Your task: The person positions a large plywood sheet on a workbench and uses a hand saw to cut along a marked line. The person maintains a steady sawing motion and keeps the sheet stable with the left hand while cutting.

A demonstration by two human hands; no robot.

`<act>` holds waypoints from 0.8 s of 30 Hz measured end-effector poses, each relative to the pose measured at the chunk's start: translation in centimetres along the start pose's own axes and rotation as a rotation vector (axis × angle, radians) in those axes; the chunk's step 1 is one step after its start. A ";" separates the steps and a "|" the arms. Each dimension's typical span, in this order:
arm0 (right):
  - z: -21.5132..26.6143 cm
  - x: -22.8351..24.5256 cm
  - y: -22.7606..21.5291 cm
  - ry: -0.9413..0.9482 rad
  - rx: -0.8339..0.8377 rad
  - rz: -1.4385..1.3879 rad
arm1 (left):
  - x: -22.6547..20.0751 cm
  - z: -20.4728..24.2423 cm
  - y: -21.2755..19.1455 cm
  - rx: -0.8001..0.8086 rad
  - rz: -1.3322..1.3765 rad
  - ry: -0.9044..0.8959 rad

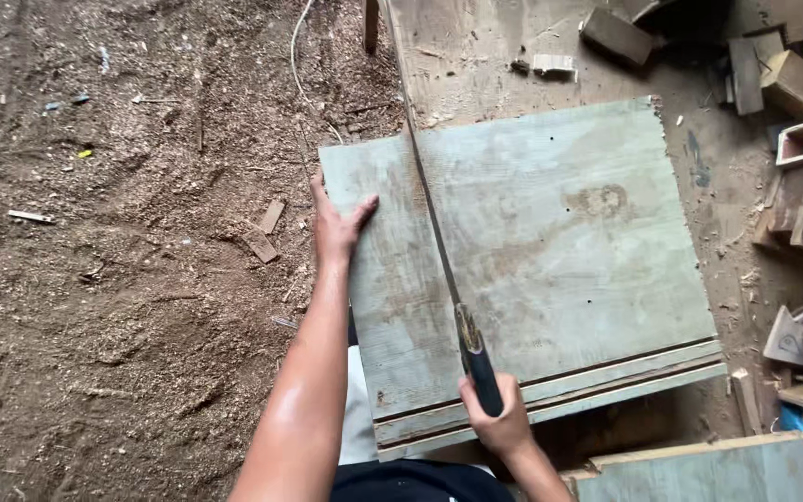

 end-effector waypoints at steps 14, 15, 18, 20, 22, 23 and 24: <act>-0.1 2.2 -0.4 -0.092 0.017 -0.036 | -1.0 -0.4 0.3 0.028 0.072 0.188; -0.6 2.2 0.1 -0.020 0.059 -0.085 | -0.9 0.0 0.0 0.046 0.080 0.220; -8.5 3.3 2.7 -0.134 0.058 -0.194 | -0.7 0.6 0.4 0.046 0.107 0.212; -9.3 3.8 3.2 -0.072 0.040 -0.219 | -0.8 0.3 -0.2 0.015 0.033 0.093; -7.3 3.9 3.1 -0.033 0.051 -0.249 | -1.1 0.2 -0.4 0.017 0.025 0.096; -5.8 3.8 2.4 -0.019 0.055 -0.258 | -1.4 0.0 -0.1 0.026 0.058 0.156; -1.8 3.3 0.9 -0.029 0.034 -0.195 | -1.6 0.0 0.1 0.034 0.091 0.217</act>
Point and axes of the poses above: each hand's wrist, its own z-axis away from the middle knuckle, its own y-axis out of the palm, x = y × z, the point moved 3 cm from there along -z, towards the middle knuckle, and after that the axes turned 8 degrees about z, right-handed, at the moved point
